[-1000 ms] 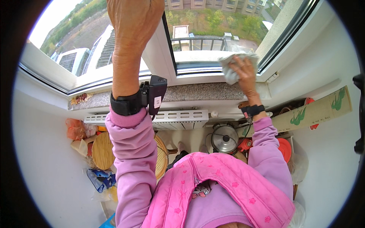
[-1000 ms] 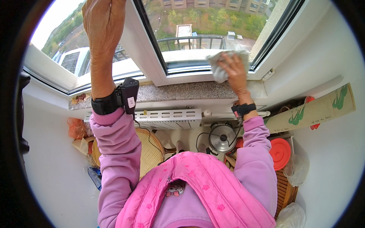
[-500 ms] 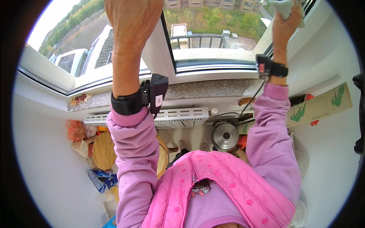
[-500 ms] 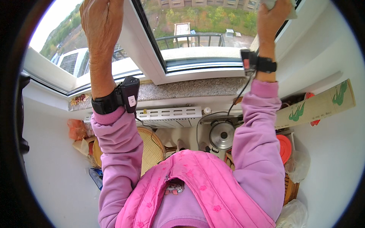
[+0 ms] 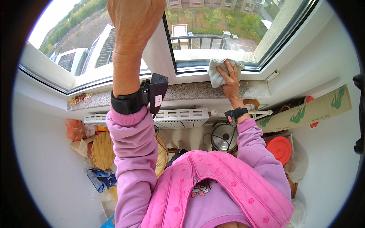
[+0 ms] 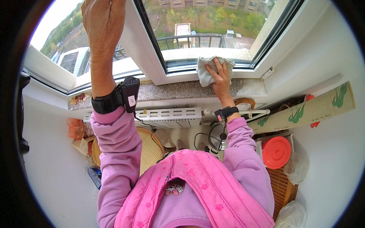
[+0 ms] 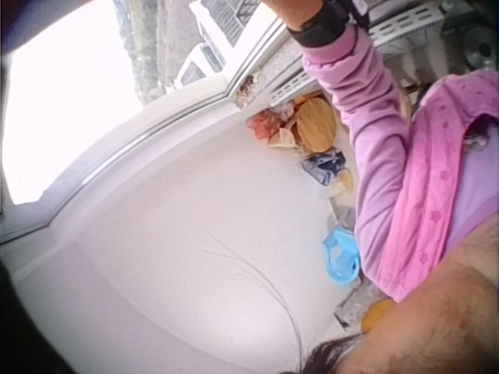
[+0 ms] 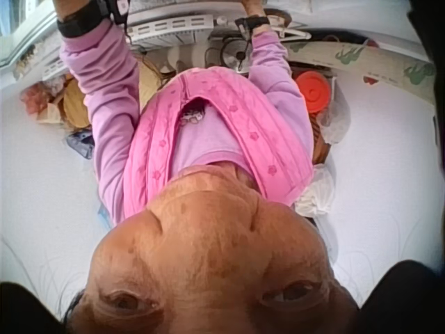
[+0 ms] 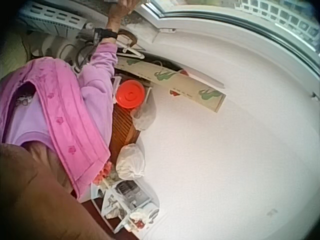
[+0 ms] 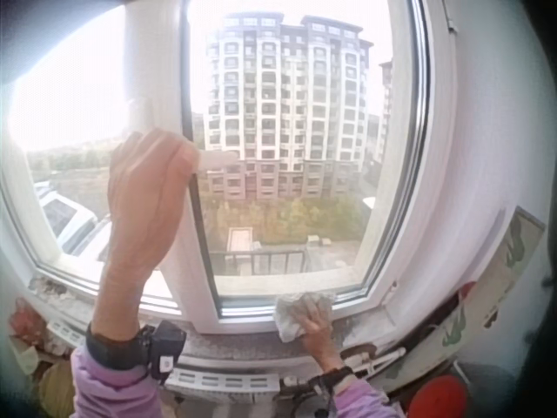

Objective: The person wipes the window glass and the window sill using a white cloth. They then wipe the radiator below the window with the same cloth.

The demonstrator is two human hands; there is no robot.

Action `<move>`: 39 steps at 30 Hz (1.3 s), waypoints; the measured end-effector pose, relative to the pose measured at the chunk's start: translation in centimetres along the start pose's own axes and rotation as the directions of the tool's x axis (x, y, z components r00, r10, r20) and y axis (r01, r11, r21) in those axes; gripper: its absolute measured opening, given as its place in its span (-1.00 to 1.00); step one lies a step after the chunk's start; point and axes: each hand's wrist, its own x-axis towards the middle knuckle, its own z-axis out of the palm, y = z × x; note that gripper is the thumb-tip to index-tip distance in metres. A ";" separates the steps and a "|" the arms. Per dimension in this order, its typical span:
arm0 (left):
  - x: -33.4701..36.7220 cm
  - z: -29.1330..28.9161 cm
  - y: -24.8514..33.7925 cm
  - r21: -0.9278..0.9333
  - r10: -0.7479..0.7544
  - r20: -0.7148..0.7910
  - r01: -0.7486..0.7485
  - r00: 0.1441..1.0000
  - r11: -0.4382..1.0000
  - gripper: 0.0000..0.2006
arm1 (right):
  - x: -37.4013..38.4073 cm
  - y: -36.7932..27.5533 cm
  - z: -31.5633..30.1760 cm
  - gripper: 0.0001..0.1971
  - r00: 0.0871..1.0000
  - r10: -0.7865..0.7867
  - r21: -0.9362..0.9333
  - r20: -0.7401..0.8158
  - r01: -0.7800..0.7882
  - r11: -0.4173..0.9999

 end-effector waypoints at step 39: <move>-0.2 0.8 -0.8 0.019 0.039 -0.060 -0.038 0.997 0.999 -0.81 | 2.7 -13.9 6.6 -0.53 0.952 0.261 0.230 0.162 -0.294 0.928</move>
